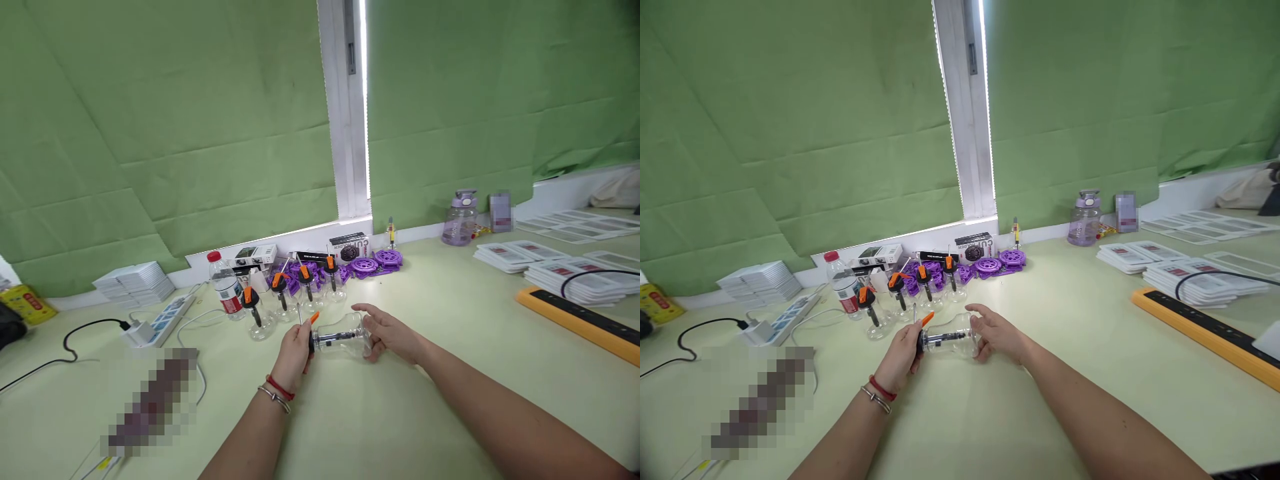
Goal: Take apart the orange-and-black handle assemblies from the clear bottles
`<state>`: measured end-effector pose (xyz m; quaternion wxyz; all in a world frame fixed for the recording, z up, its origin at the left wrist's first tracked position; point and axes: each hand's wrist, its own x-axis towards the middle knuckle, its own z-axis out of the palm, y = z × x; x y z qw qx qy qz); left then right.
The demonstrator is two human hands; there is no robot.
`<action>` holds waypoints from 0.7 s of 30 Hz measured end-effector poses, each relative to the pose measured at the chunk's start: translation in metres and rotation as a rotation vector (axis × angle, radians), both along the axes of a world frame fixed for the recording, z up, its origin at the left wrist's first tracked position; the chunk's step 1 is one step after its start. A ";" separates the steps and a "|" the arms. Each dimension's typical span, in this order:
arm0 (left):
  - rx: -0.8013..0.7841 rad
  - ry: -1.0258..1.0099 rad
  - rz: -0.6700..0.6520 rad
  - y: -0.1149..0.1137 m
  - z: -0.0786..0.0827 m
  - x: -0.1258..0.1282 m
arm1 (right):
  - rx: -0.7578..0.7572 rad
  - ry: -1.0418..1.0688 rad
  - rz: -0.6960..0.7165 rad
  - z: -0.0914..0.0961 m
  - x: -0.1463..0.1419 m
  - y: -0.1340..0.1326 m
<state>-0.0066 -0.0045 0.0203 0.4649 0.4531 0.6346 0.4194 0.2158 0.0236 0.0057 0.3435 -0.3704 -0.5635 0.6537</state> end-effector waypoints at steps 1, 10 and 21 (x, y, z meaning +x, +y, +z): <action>0.001 -0.001 0.006 0.001 0.000 -0.001 | -0.012 -0.002 0.041 0.000 0.001 -0.001; 0.028 -0.025 -0.053 -0.001 0.002 0.000 | 0.022 0.075 0.085 0.002 0.004 0.001; 0.056 -0.013 -0.050 -0.003 0.007 0.003 | -0.014 0.033 0.079 -0.002 0.001 0.000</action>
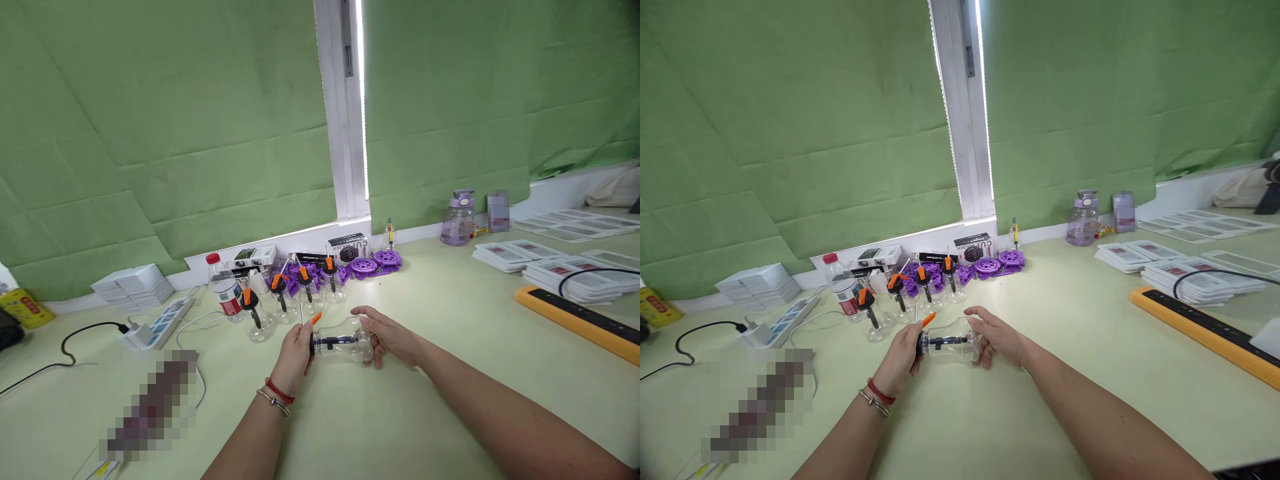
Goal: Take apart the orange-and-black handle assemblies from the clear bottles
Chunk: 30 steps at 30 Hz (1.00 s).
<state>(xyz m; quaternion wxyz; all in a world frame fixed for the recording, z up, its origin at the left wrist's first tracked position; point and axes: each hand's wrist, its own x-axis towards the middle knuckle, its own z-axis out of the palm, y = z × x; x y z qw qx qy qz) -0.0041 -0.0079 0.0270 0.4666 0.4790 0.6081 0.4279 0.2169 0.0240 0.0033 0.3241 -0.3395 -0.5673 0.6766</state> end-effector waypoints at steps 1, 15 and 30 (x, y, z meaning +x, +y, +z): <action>0.001 0.006 -0.001 0.000 0.001 0.001 | 0.003 -0.027 -0.010 -0.001 -0.001 0.000; 0.008 0.036 0.038 0.001 0.000 -0.001 | 0.058 0.030 0.052 -0.004 0.006 0.001; -0.043 -0.015 0.015 -0.002 0.002 0.001 | 0.106 -0.151 -0.049 0.000 0.003 0.005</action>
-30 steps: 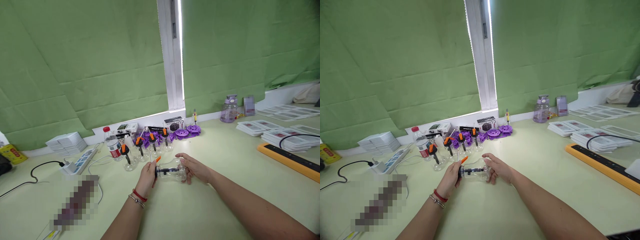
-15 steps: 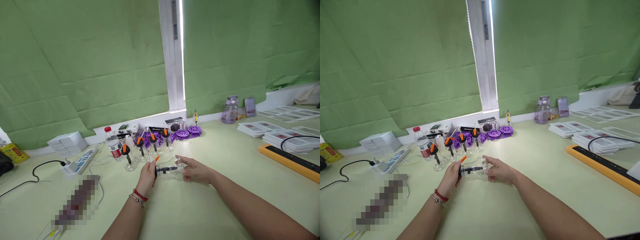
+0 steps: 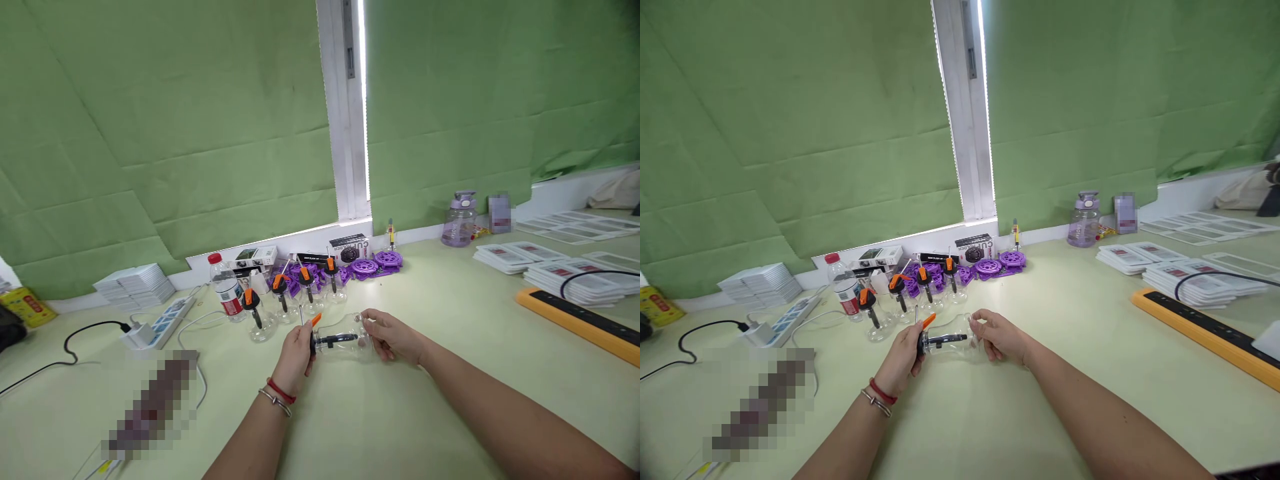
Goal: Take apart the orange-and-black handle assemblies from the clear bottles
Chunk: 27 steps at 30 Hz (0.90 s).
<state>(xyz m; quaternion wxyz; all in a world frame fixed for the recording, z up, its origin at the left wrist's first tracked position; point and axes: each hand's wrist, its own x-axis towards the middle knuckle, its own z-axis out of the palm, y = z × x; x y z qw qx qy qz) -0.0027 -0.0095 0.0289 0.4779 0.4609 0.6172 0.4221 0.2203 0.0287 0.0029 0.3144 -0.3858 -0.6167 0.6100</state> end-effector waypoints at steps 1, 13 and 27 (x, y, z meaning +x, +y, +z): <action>-0.006 -0.003 -0.004 0.000 0.000 0.000 | 0.003 -0.007 -0.004 -0.001 0.000 0.000; 0.023 0.015 0.025 0.002 -0.002 -0.002 | 0.015 0.133 -0.018 -0.002 -0.003 -0.002; 0.008 -0.024 0.035 0.004 -0.004 -0.003 | 0.010 0.117 0.037 -0.001 0.003 -0.001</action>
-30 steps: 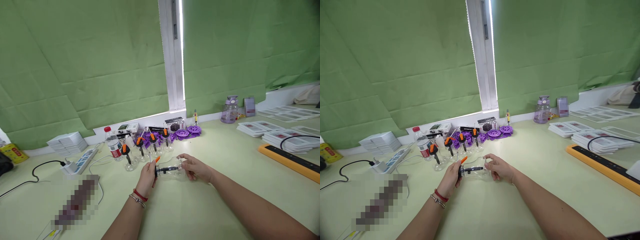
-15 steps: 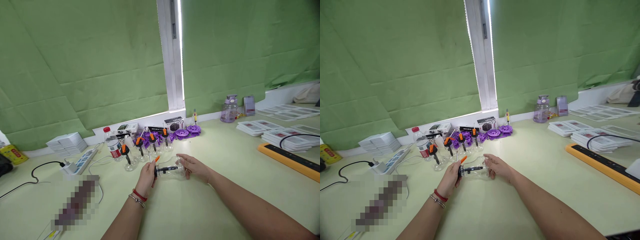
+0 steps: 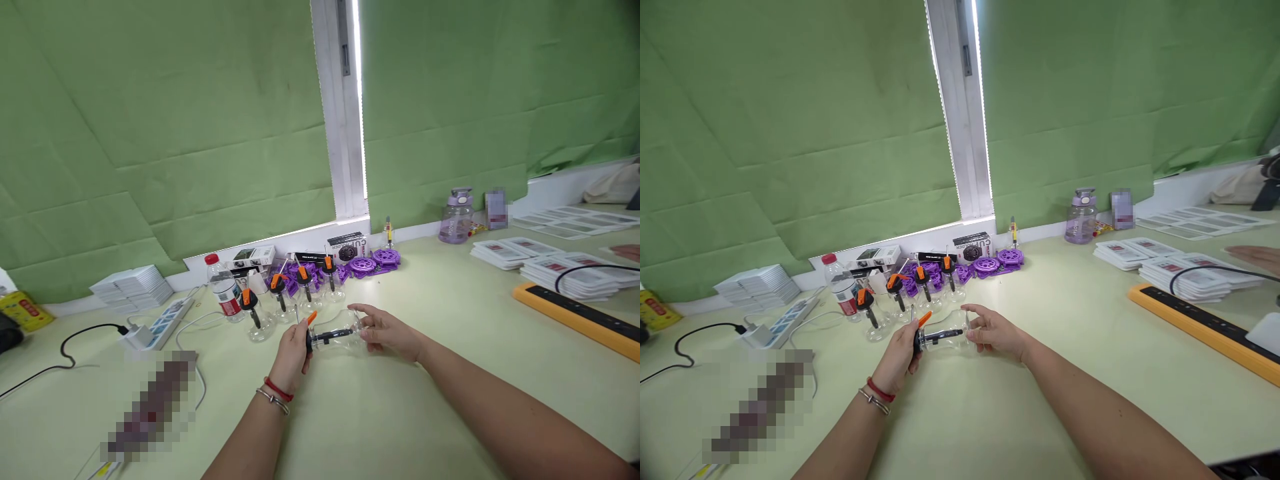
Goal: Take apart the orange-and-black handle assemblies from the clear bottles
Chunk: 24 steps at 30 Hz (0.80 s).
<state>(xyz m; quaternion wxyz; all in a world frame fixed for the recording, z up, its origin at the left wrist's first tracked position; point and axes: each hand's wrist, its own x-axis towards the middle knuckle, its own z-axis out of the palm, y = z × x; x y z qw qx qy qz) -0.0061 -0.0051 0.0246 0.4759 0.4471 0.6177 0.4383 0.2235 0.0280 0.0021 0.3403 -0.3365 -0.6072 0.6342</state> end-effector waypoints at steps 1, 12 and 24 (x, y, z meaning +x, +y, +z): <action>0.002 0.007 0.001 0.000 0.000 0.000 | -0.016 -0.012 -0.004 -0.001 -0.001 0.000; 0.006 0.029 -0.015 -0.002 -0.001 0.001 | -0.028 -0.145 -0.069 -0.005 -0.009 0.001; 0.001 -0.017 0.002 0.000 -0.001 -0.001 | 0.042 0.070 -0.013 -0.008 -0.003 0.004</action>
